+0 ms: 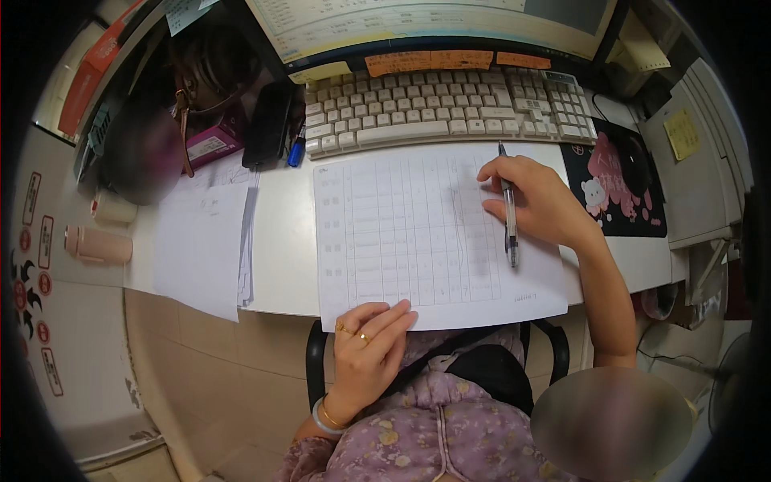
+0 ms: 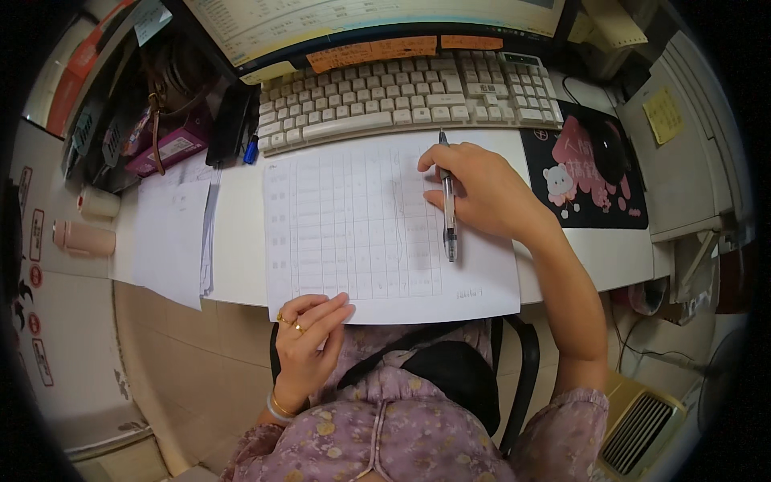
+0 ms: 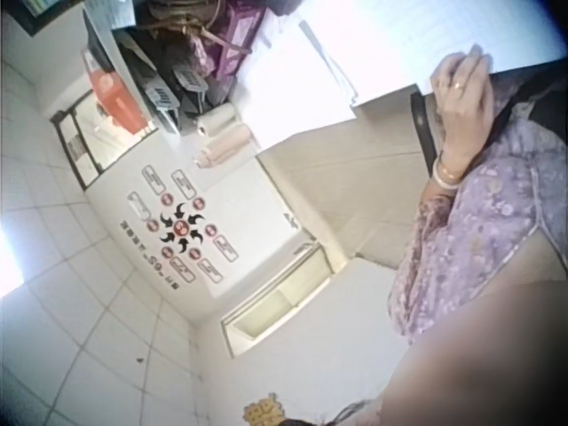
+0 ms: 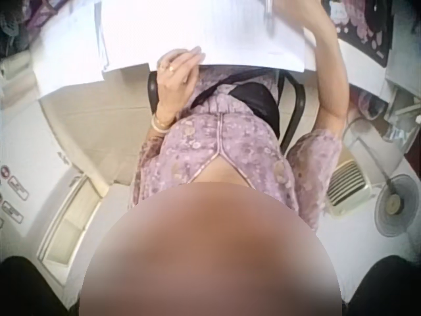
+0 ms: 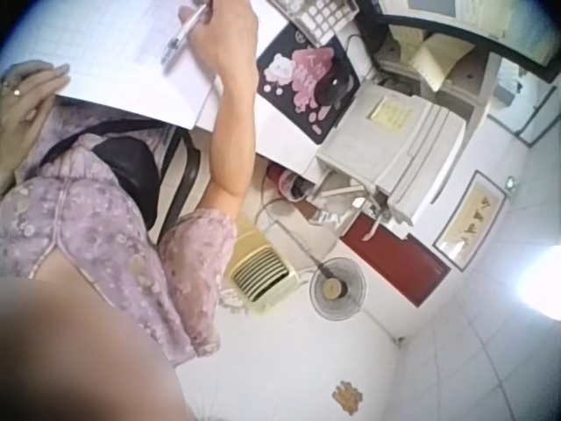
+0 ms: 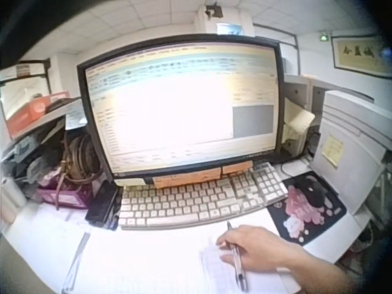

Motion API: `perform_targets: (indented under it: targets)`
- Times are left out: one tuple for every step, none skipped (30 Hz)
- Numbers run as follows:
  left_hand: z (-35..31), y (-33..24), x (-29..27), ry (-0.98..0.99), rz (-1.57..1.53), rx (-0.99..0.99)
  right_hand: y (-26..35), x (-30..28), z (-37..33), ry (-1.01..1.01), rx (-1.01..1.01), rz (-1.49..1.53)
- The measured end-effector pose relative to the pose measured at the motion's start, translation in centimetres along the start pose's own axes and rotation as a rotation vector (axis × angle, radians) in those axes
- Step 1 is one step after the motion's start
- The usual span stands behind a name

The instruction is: Reviewing and checking physical documents against a spreadsheet on a computer screen and marking them.

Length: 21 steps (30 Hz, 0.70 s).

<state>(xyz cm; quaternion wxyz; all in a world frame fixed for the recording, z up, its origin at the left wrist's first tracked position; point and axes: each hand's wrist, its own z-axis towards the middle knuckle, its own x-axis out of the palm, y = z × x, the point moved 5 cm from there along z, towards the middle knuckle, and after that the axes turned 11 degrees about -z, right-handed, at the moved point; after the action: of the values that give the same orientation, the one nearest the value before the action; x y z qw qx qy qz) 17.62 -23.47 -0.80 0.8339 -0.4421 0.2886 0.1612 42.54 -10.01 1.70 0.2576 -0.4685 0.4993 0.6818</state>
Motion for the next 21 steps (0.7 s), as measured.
perform_targets:
  targets:
    - [0.1,0.0,-0.1,-0.004,0.003,-0.002,0.1,-0.1,0.0,0.000,-0.005,0.000]
    - [0.1,-0.1,-0.1,0.006,-0.013,-0.007,0.2,-0.2,-0.1,-0.008,-0.012,-0.014]
    - [0.2,-0.1,0.0,0.017,-0.030,-0.011,0.2,-0.3,-0.1,-0.016,-0.019,-0.028]
    - [0.2,0.0,0.0,0.015,-0.025,-0.013,0.3,-0.4,-0.1,-0.016,-0.024,-0.025]
    - [0.2,0.0,0.0,0.017,-0.025,-0.015,0.4,-0.5,-0.2,-0.020,-0.023,-0.025]
    - [0.3,0.1,0.1,0.020,-0.026,-0.016,0.4,-0.5,-0.1,-0.025,-0.022,-0.024]
    - [0.3,0.1,0.1,0.021,-0.026,-0.015,0.2,-0.4,-0.1,-0.026,-0.020,-0.023]
    - [0.4,0.1,0.2,0.023,-0.024,-0.016,0.1,-0.4,0.0,-0.033,-0.034,-0.029]
    - [0.6,0.2,0.2,0.025,-0.021,-0.016,0.0,-0.4,0.1,-0.041,-0.049,-0.036]
    - [0.6,0.2,0.2,0.026,-0.018,-0.014,0.0,-0.5,0.1,-0.045,-0.049,-0.034]
    - [0.5,0.2,0.2,0.019,-0.015,-0.018,0.0,-0.4,0.3,-0.031,-0.040,-0.028]
    - [0.6,0.2,0.1,0.011,-0.012,-0.020,0.0,-0.5,0.4,-0.019,-0.031,-0.024]
    - [0.7,-0.1,0.0,0.008,-0.004,-0.009,0.2,-0.7,0.4,-0.033,-0.036,-0.025]
    - [0.8,-0.4,-0.2,0.015,0.003,-0.022,0.3,-0.8,0.3,-0.032,-0.047,-0.026]
    - [0.8,-0.7,-0.3,0.021,0.012,-0.033,0.5,-0.9,0.2,-0.035,-0.060,-0.027]
    - [0.6,-0.8,-0.2,0.042,0.017,-0.031,0.2,-0.7,-0.4,-0.079,-0.112,-0.052]
    - [0.5,-0.6,0.0,0.048,0.004,-0.027,0.0,-0.7,-0.4,-0.131,-0.173,-0.084]
    - [0.8,-0.5,0.1,0.046,-0.004,-0.010,-0.3,-0.5,-0.4,-0.044,-0.079,-0.101]
    - [0.8,-0.5,0.0,0.051,-0.009,-0.009,0.0,-0.7,-0.3,-0.077,-0.092,-0.110]
    - [0.7,-0.9,-0.3,0.039,-0.001,0.014,0.1,-0.5,-0.6,-0.042,-0.059,-0.083]
    - [0.7,-1.0,-0.4,0.050,0.015,0.012,0.1,-0.5,-0.6,-0.007,-0.024,-0.055]
